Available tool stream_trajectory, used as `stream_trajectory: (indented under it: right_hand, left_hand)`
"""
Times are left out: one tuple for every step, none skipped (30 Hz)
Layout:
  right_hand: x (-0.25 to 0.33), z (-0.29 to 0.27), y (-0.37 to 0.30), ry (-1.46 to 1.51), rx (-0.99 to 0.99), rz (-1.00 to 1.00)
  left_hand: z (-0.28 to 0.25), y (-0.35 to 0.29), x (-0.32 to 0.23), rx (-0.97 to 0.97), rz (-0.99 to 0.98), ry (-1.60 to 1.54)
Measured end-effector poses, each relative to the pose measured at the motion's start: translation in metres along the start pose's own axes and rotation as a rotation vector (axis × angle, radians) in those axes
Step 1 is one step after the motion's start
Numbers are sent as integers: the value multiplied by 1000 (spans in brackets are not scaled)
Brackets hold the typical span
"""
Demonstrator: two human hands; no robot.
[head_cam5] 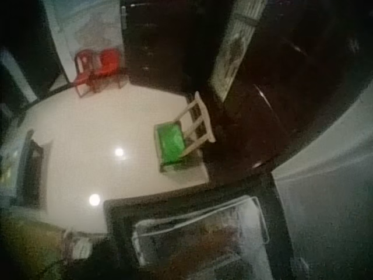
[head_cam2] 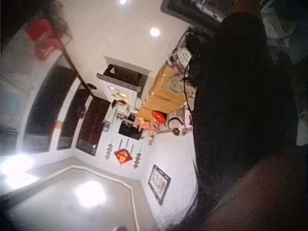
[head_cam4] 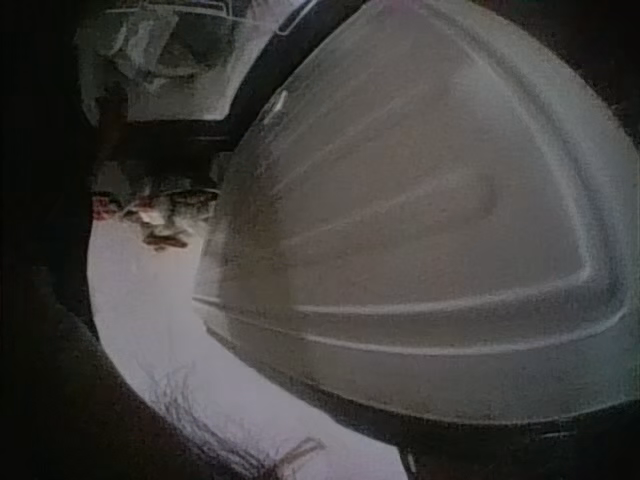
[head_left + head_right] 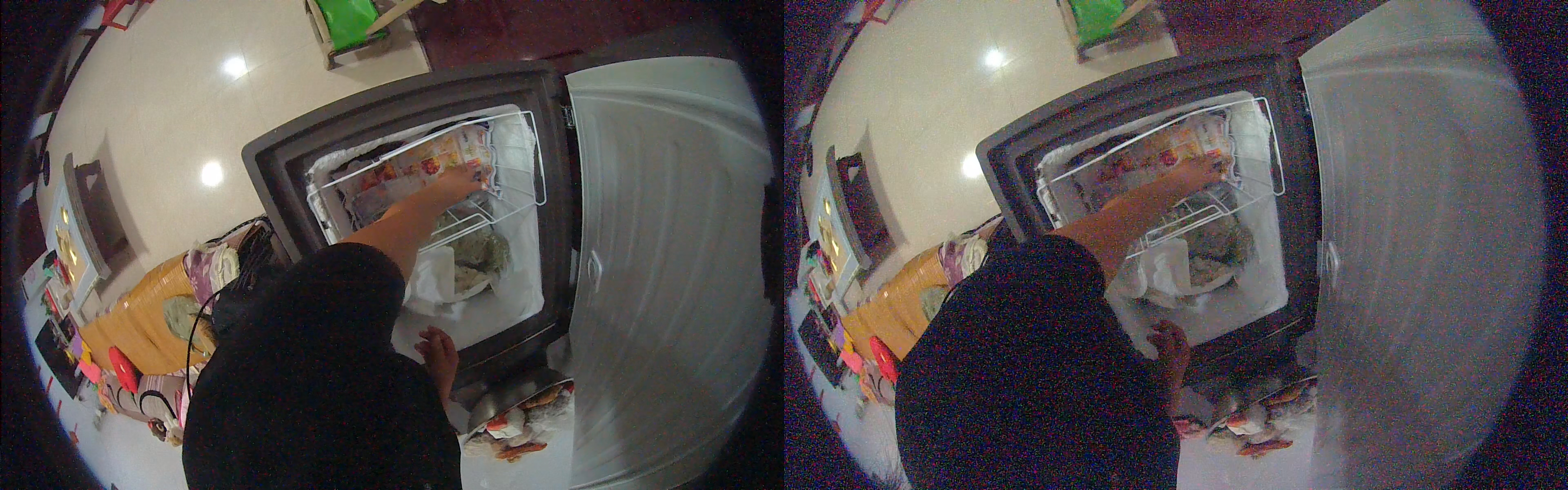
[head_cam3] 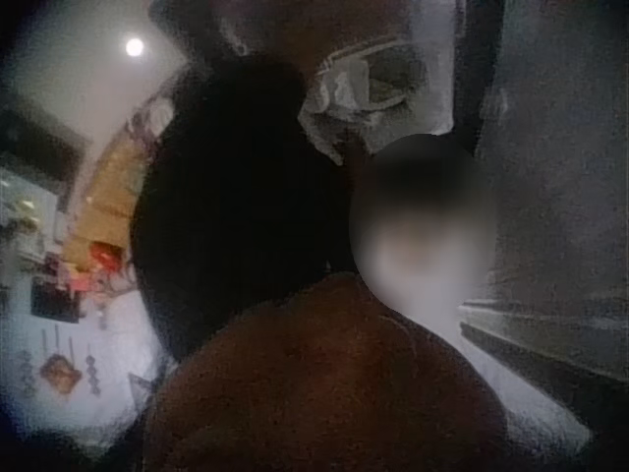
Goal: The person sorts through various frozen items in a chest freezer, picking up bags of food and individual items by hand and moving them between the freezer's basket and the bottom compartment or placing them into a separate bowl.
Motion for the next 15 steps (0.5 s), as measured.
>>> stream_trajectory:
  right_hand:
    - [2,-2,3,-18,2,-5]
    - [0,-4,5,-25,1,-9]
    - [0,-5,7,-34,2,-13]
    - [1,-5,8,-33,4,-23]
    - [0,-2,6,-18,-2,-29]
    - [0,0,5,-4,-8,-35]
    - [2,2,4,-1,-7,-26]
    - [4,3,4,-2,-7,-18]
    - [6,3,5,-3,-7,-10]
    - [6,3,5,-27,-11,-15]
    - [6,3,6,-50,-15,-21]
    - [7,3,6,-73,-18,-26]
    - [5,2,6,-65,-20,-23]
    - [2,1,6,-57,-22,-19]
    - [0,0,6,-49,-24,-16]
  left_hand:
    - [13,7,8,-3,-67,-33]
    - [19,13,11,1,-127,-64]
    - [25,15,13,30,-139,-54]
    - [25,16,12,63,-146,-43]
    - [11,13,1,134,-92,11]
    - [0,11,-9,204,-38,65]
    - [6,12,-4,190,-55,43]
    - [15,15,4,174,-73,20]
    - [23,17,10,147,-82,-1]
    - [25,19,11,126,-87,-21]
    - [26,19,12,94,-84,-38]
    - [28,20,14,85,-86,-59]
    - [31,20,15,78,-87,-81]
    - [35,21,17,93,-93,-108]
    - [41,23,20,126,-122,-151]
Point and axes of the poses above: each hand's wrist, its own y-axis towards the middle knuckle, its own z-axis out of the palm, x = y × z, the point moved 7 cm from there along y, towards the middle knuckle, and after that the axes turned 5 degrees about y, right-handed, at the moved point
